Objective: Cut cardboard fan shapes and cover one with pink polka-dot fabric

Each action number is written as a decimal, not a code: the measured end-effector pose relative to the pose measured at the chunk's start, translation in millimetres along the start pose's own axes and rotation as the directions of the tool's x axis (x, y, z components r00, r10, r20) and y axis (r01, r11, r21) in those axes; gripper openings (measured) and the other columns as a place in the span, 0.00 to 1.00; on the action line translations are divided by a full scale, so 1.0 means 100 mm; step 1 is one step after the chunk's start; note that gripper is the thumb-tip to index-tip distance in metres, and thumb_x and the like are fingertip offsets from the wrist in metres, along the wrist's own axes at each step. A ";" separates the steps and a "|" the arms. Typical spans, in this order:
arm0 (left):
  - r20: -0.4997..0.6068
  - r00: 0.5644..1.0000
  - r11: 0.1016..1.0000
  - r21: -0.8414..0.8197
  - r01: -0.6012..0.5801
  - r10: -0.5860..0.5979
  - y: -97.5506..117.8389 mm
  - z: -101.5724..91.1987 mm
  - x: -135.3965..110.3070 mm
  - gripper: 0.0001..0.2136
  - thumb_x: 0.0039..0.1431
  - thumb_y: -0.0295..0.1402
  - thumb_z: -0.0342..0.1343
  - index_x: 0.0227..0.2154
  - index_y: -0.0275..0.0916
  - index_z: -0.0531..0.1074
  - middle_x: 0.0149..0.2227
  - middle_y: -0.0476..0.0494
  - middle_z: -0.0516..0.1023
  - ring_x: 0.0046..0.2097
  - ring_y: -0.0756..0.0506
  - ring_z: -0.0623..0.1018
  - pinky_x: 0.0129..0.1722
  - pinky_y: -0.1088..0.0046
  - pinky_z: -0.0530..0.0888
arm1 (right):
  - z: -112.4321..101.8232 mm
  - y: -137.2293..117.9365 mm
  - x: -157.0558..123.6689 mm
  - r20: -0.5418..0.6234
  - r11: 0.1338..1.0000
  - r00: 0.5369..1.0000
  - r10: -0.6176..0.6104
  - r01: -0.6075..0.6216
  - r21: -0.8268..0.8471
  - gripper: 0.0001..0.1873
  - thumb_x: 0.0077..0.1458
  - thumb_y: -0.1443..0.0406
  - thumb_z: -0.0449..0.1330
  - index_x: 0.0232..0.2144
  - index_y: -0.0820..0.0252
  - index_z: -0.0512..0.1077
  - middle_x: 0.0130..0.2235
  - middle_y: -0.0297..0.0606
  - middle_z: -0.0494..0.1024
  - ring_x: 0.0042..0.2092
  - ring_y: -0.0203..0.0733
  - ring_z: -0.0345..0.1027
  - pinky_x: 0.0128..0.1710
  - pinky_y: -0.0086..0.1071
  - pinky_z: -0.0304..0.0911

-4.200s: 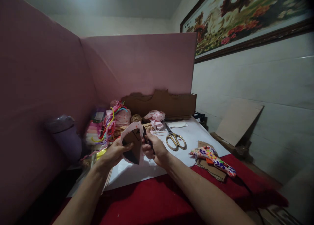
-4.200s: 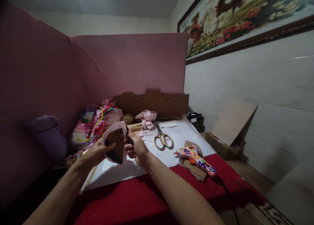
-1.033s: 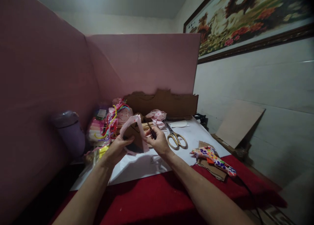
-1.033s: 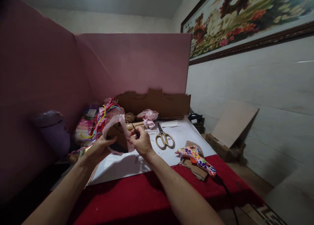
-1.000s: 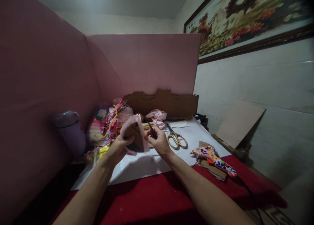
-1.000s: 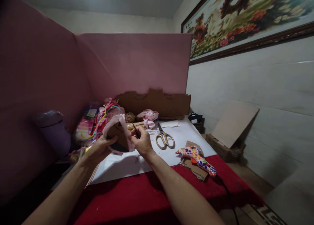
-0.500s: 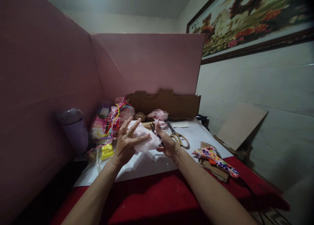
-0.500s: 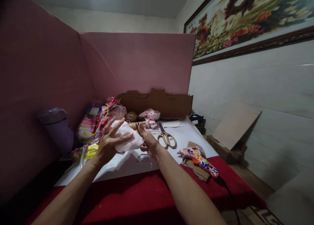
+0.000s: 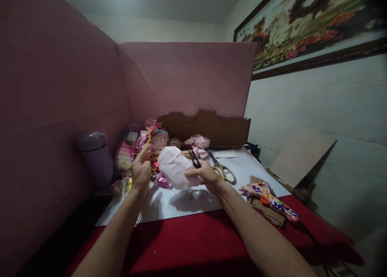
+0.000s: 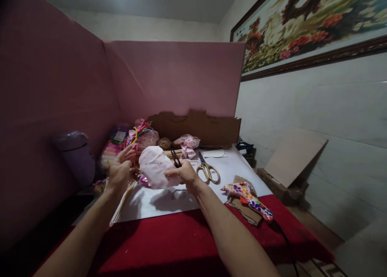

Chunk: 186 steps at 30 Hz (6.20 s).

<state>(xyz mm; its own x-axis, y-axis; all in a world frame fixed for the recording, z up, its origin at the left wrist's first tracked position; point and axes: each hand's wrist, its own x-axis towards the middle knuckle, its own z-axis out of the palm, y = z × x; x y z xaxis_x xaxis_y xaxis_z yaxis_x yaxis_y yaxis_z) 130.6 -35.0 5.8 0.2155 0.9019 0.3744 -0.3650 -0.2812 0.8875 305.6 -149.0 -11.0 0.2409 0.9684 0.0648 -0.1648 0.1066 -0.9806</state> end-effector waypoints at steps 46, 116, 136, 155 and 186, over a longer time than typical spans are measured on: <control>0.403 0.843 0.921 -0.005 0.391 -0.356 0.06 0.02 -0.11 0.12 0.41 0.32 0.68 0.27 0.32 0.72 0.22 0.47 0.75 0.21 0.51 0.74 0.22 0.77 0.73 | -0.08 0.03 0.04 -0.052 0.987 0.993 0.110 -0.103 0.120 0.15 0.29 0.68 0.66 0.27 0.65 0.74 0.24 0.32 0.75 0.21 0.33 0.64 0.18 0.25 0.58; -0.330 0.882 0.920 -0.315 0.233 -0.337 0.08 -0.05 0.10 0.06 0.44 0.18 0.58 0.26 0.32 0.71 0.21 0.48 0.75 0.21 0.49 0.76 0.20 0.74 0.76 | -0.17 0.24 0.11 -0.205 0.125 0.935 -0.290 -0.176 -0.976 0.13 0.53 0.65 0.57 0.42 0.61 0.72 0.43 0.47 0.76 0.45 0.51 0.69 0.39 0.35 0.59; -0.334 0.881 0.919 -0.320 0.229 -0.336 0.13 0.00 0.06 0.06 0.44 0.19 0.57 0.27 0.32 0.71 0.23 0.47 0.75 0.22 0.49 0.75 0.20 0.74 0.75 | 0.15 0.39 0.16 0.171 0.021 0.923 -0.345 0.189 -0.982 0.19 0.52 0.68 0.55 0.48 0.60 0.69 0.44 0.44 0.75 0.47 0.47 0.64 0.46 0.34 0.54; -0.411 0.869 0.920 -0.375 0.112 -0.274 0.19 -0.02 0.06 0.08 0.44 0.18 0.57 0.29 0.34 0.72 0.25 0.49 0.76 0.24 0.51 0.75 0.24 0.76 0.75 | 0.19 0.37 0.17 -0.222 0.513 0.908 -0.356 -0.008 -0.858 0.13 0.50 0.68 0.54 0.23 0.63 0.77 0.26 0.42 0.79 0.29 0.41 0.70 0.27 0.28 0.56; 0.106 0.890 0.873 -0.174 0.455 -0.443 -0.07 0.20 -0.23 0.05 0.43 0.25 0.60 0.26 0.31 0.72 0.20 0.47 0.74 0.20 0.50 0.71 0.18 0.75 0.72 | 0.28 0.16 -0.15 0.530 -0.138 0.566 -0.632 0.590 -0.796 0.12 0.56 0.60 0.56 0.41 0.59 0.70 0.47 0.45 0.69 0.47 0.48 0.60 0.48 0.42 0.55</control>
<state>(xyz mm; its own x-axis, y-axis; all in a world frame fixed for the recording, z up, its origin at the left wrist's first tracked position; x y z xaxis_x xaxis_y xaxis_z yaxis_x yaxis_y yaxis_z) 146.5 -60.3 -3.3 0.4495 0.8927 -0.0315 -0.3779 0.2220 0.8989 272.2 -155.2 -22.5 -0.2660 0.6003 0.7542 0.9258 0.3770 0.0265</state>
